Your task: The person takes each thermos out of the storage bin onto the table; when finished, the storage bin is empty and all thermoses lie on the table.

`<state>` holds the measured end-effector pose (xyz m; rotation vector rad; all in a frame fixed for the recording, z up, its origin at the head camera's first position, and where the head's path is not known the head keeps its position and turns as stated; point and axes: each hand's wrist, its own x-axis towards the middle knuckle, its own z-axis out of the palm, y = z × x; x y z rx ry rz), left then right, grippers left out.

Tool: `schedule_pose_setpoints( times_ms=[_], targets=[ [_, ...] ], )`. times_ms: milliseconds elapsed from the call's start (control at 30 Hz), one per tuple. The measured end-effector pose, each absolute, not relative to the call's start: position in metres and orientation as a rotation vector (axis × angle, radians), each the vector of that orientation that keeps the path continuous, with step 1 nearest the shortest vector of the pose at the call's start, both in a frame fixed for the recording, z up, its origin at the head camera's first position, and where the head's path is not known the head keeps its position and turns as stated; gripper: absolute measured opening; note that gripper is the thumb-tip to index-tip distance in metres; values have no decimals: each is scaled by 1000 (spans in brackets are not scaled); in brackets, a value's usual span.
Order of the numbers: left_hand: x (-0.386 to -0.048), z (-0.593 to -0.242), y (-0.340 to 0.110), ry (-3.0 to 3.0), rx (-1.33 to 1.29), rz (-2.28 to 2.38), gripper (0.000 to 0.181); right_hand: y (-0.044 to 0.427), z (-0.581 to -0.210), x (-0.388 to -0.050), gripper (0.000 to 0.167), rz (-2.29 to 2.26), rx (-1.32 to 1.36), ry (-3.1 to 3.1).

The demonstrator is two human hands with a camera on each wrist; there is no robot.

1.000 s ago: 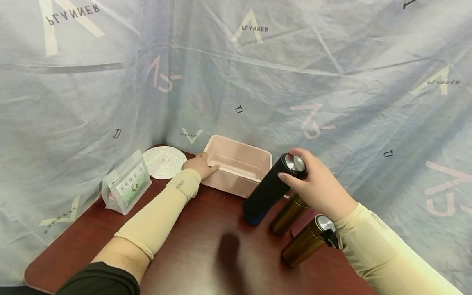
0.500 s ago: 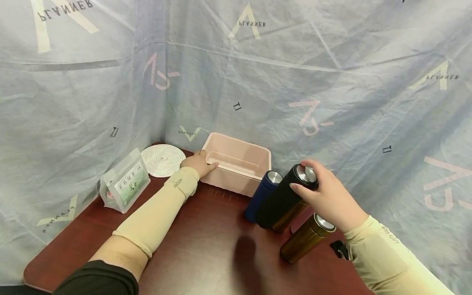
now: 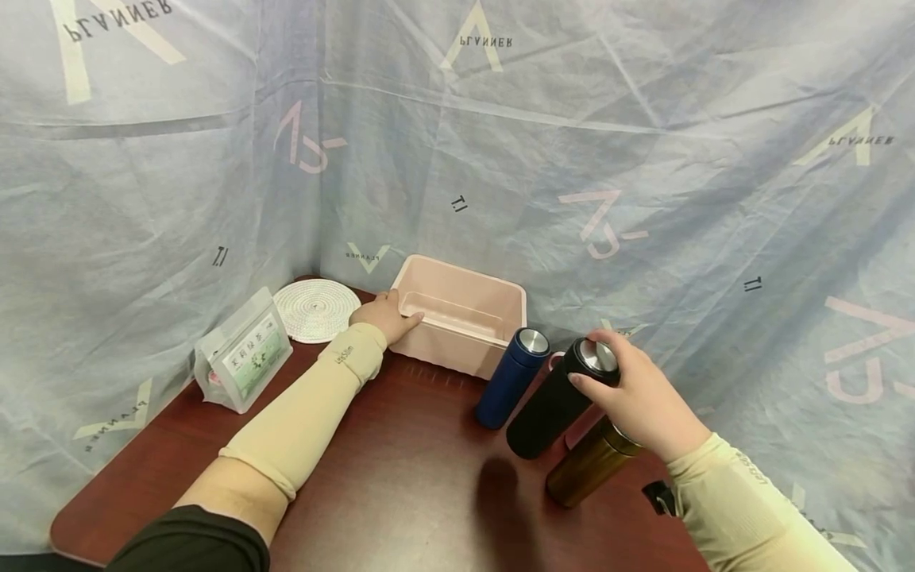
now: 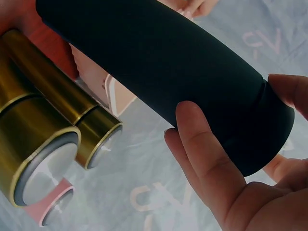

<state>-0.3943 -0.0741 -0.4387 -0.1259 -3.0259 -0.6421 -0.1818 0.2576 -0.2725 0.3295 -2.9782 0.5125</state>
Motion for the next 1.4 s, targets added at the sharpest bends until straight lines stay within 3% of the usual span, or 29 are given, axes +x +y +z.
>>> schedule_pose_setpoints(
  times_ms=[1400],
  targets=[
    [-398, -443, -75, -2997, -142, -629, 86, 260, -352, -203, 62, 561, 359, -2970]
  ],
)
